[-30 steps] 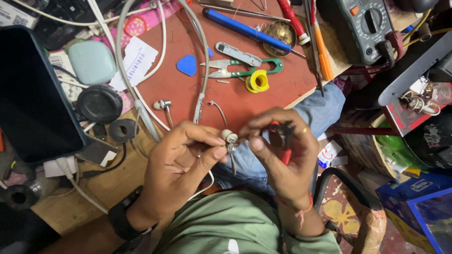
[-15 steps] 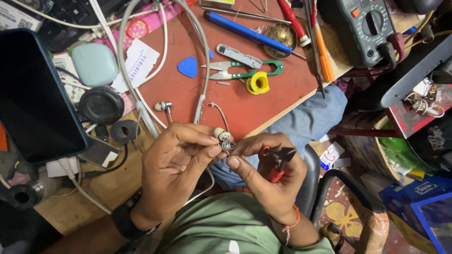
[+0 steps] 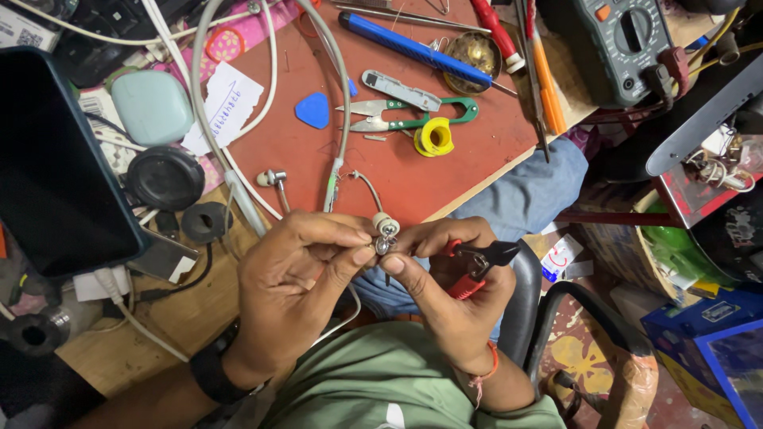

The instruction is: The person repairs a wired earphone at a cluttered workbench, holding the earpiece and cable in one hand while using pliers to grip, crimp and reposition small wire connections. They repeatedly reposition the earpiece and work on the cable joint with the pliers throughout the clip.

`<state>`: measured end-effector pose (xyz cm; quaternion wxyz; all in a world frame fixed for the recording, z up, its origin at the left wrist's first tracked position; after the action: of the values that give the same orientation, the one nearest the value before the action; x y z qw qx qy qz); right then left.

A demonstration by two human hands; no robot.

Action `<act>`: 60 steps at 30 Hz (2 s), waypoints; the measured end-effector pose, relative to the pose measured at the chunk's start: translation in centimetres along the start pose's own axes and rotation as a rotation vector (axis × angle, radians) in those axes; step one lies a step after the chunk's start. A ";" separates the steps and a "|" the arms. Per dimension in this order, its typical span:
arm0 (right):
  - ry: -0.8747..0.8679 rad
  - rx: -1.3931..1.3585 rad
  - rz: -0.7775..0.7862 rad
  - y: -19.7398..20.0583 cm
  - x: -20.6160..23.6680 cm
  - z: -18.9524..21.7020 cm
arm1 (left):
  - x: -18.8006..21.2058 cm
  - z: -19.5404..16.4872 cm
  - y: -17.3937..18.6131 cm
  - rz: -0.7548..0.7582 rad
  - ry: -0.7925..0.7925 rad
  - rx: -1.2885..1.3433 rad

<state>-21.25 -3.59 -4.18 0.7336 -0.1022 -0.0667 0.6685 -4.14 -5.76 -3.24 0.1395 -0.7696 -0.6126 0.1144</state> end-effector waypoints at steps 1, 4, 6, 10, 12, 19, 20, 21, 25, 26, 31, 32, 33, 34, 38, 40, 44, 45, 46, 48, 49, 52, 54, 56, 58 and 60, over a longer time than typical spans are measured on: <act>-0.013 0.009 0.008 0.0 0.0 0.1 | 0.0 -0.1 0.1 -0.013 0.002 -0.019; 0.001 0.039 0.043 0.0 0.1 0.2 | 0.1 -0.1 0.1 -0.036 0.015 0.003; 0.011 0.033 0.042 0.1 0.2 0.2 | 0.0 0.1 -0.1 -0.029 0.024 0.024; 0.017 0.013 0.029 0.1 0.0 0.1 | 0.1 0.3 -0.1 -0.005 0.035 0.035; 0.010 0.000 0.037 0.2 -0.1 0.2 | 0.0 0.3 -0.2 -0.001 0.041 0.030; 0.086 0.049 0.095 0.9 -1.5 0.9 | -0.1 0.1 -0.3 -0.001 0.066 -0.009; 0.088 0.041 0.095 0.9 -1.6 0.9 | -0.1 0.1 -0.3 0.007 0.078 -0.013; 0.097 0.036 0.105 1.0 -1.7 0.9 | -0.1 0.1 -0.3 0.013 0.075 -0.017; 0.114 0.029 0.103 1.0 -2.0 0.8 | -0.1 0.0 -0.3 0.028 0.065 -0.041; 0.114 0.033 0.087 1.0 -2.0 0.7 | -0.1 0.0 -0.3 0.035 0.065 -0.047; 0.028 -0.006 0.054 1.0 -1.9 0.7 | -0.1 0.1 -0.2 0.075 0.054 0.011; 0.025 0.010 0.056 1.1 -1.9 0.7 | -0.1 0.1 -0.2 0.085 0.053 0.009; 0.026 -0.006 0.063 1.0 -1.9 0.7 | -0.1 0.1 -0.2 0.084 0.064 0.015; 0.028 -0.021 0.069 1.1 -2.0 0.7 | -0.1 0.1 -0.2 0.084 0.074 0.022; 0.014 -0.048 0.093 1.1 -2.1 0.6 | -0.2 0.1 -0.2 0.070 0.143 0.078; -0.003 -0.100 0.091 1.1 -2.2 0.5 | -0.2 0.1 -0.1 0.068 0.170 0.098; -0.021 -0.195 0.095 1.1 -2.3 0.3 | -0.3 0.0 0.0 0.077 0.202 0.116; -0.029 -0.211 0.096 1.1 -2.3 0.3 | -0.3 0.0 -0.1 0.079 0.201 0.121; -0.046 -0.217 0.096 1.1 -2.4 0.3 | -0.3 0.1 -0.1 0.081 0.200 0.126; -0.071 -0.235 0.097 1.2 -2.4 0.3 | -0.3 0.1 -0.1 0.083 0.201 0.130; -0.079 -0.247 0.097 1.2 -2.5 0.3 | -0.4 0.2 -0.1 0.084 0.202 0.128; -0.068 -0.206 0.083 1.1 -2.4 0.4 | -0.4 0.1 -0.1 0.084 0.193 0.127; -0.040 -0.149 0.077 1.1 -2.3 0.6 | -0.4 0.1 -0.1 0.081 0.193 0.115; -0.006 -0.091 0.084 1.0 -2.1 0.9 | -0.4 0.0 0.0 0.067 0.201 0.091; -0.010 -0.153 0.088 1.1 -2.1 1.2 | -0.3 0.0 0.0 0.065 0.170 0.096; -0.026 -0.155 0.085 1.1 -2.2 1.3 | -0.3 -0.1 0.0 0.067 0.148 0.073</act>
<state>-22.87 -5.57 -3.07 0.6934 -0.1530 -0.1232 0.6933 -4.17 -6.08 -3.18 0.2084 -0.7904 -0.5699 0.0839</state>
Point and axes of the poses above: each hand's wrist, its own x-axis away from the middle knuckle, its own y-axis out of the back of the hand, z = x × y, the point moved 2 cm from there along -x, towards the middle knuckle, and after that the axes turned 2 degrees about z, right-handed, at the moved point
